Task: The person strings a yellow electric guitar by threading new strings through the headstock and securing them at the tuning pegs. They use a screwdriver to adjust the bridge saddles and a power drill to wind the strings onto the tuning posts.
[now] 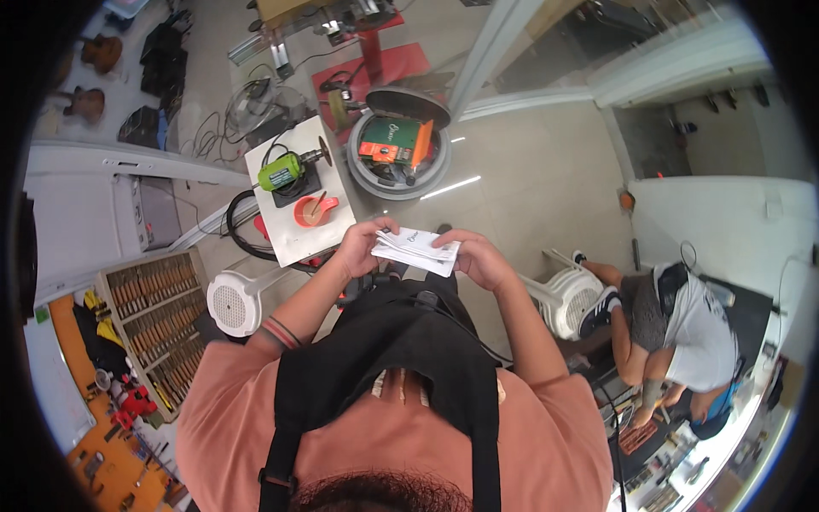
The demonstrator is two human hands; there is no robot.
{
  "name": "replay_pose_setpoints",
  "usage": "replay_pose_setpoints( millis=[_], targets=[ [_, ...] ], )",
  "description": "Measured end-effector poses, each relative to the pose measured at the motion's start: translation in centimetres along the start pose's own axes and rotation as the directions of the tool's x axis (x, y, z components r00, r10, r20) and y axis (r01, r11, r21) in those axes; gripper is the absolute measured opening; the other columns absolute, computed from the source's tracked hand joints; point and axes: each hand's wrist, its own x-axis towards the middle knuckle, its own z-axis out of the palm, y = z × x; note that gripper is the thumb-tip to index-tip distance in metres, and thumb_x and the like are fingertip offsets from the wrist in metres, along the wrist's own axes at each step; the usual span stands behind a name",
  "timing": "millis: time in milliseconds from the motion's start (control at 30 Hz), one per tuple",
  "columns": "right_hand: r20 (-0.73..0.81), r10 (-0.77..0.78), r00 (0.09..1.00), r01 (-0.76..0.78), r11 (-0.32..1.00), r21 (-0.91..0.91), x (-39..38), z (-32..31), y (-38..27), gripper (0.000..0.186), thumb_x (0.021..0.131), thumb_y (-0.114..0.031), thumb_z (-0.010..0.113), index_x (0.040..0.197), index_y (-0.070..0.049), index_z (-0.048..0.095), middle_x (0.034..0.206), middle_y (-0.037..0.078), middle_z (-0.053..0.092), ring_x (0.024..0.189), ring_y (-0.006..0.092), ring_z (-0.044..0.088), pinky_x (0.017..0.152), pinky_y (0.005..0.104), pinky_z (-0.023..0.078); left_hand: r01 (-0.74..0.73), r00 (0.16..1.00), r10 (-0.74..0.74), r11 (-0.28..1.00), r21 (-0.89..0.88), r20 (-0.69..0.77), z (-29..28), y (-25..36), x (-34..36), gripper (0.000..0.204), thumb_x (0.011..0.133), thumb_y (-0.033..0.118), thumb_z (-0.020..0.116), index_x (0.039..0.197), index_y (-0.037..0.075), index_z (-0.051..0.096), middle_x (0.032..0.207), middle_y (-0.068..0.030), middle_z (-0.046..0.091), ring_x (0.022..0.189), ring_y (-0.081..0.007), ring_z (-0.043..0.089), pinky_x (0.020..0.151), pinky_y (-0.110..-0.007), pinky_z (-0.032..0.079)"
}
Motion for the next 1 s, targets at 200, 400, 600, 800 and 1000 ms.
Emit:
replay_pose_setpoints(
  millis=[200, 400, 600, 800, 1000],
  targets=[
    [0.063, 0.225, 0.972, -0.132, 0.748, -0.65, 9.3, -0.9, -5.8, 0.027, 0.1, -0.009, 0.068, 0.125, -0.002, 0.076, 0.13, 0.013, 0.072, 0.098, 0.0242, 0.075, 0.08, 0.0353, 0.063, -0.215, 0.934, 0.291, 0.921, 0.324, -0.206, -3.3, -1.5, 2.2, 0.022, 0.099, 0.005, 0.068, 0.12, 0.004, 0.07, 0.106, -0.008, 0.076, 0.098, -0.0183, 0.072, 0.08, -0.033, 0.058],
    [0.476, -0.229, 0.849, 0.45, -0.16, -0.879, 22.3, -1.4, -4.8, 0.03, 0.094, 0.003, 0.062, 0.119, 0.003, 0.077, 0.12, 0.024, 0.071, 0.097, 0.0344, 0.078, 0.081, 0.045, 0.065, -0.015, 0.765, 0.427, 0.759, 0.651, -0.482, -3.3, -6.1, 1.2, 0.052, 0.1, 0.006, 0.067, 0.151, -0.001, 0.056, 0.15, -0.0163, 0.064, 0.119, -0.0256, 0.071, 0.103, -0.037, 0.056],
    [0.417, 0.228, 0.88, 0.444, -0.707, -0.55, 33.8, -0.3, 2.0, 0.028, 0.098, -0.006, 0.06, 0.117, 0.006, 0.076, 0.126, 0.025, 0.072, 0.108, 0.0378, 0.077, 0.088, 0.0507, 0.063, 0.017, 0.504, 0.405, 0.878, 0.478, -0.763, -1.1, -16.9, -6.7, 0.045, 0.103, 0.013, 0.067, 0.146, 0.002, 0.062, 0.143, -0.0152, 0.07, 0.119, -0.0287, 0.072, 0.105, -0.04, 0.057],
    [0.553, 0.354, 0.754, 0.639, -0.587, -0.496, 42.6, -6.4, 6.3, 0.033, 0.101, -0.01, 0.052, 0.124, 0.007, 0.069, 0.131, 0.032, 0.068, 0.13, 0.0451, 0.065, 0.11, 0.0542, 0.053, 0.079, 0.18, 0.179, 0.978, 0.196, -0.967, 4.2, -29.3, -12.0, 0.042, 0.1, 0.011, 0.064, 0.142, 0.008, 0.067, 0.143, -0.0184, 0.069, 0.122, -0.0348, 0.072, 0.106, -0.045, 0.057],
    [0.5, 0.411, 0.762, 0.594, -0.752, -0.286, 37.3, -1.9, 4.0, 0.03, 0.103, -0.004, 0.057, 0.132, -0.004, 0.06, 0.155, 0.027, 0.047, 0.118, 0.0428, 0.071, 0.103, 0.0493, 0.059, 0.125, 0.005, 0.211, 0.97, 0.21, -0.978, 10.5, -37.0, -12.0, 0.04, 0.101, 0.014, 0.065, 0.14, 0.01, 0.068, 0.133, -0.0207, 0.068, 0.121, -0.0397, 0.068, 0.106, -0.047, 0.055]
  ],
)
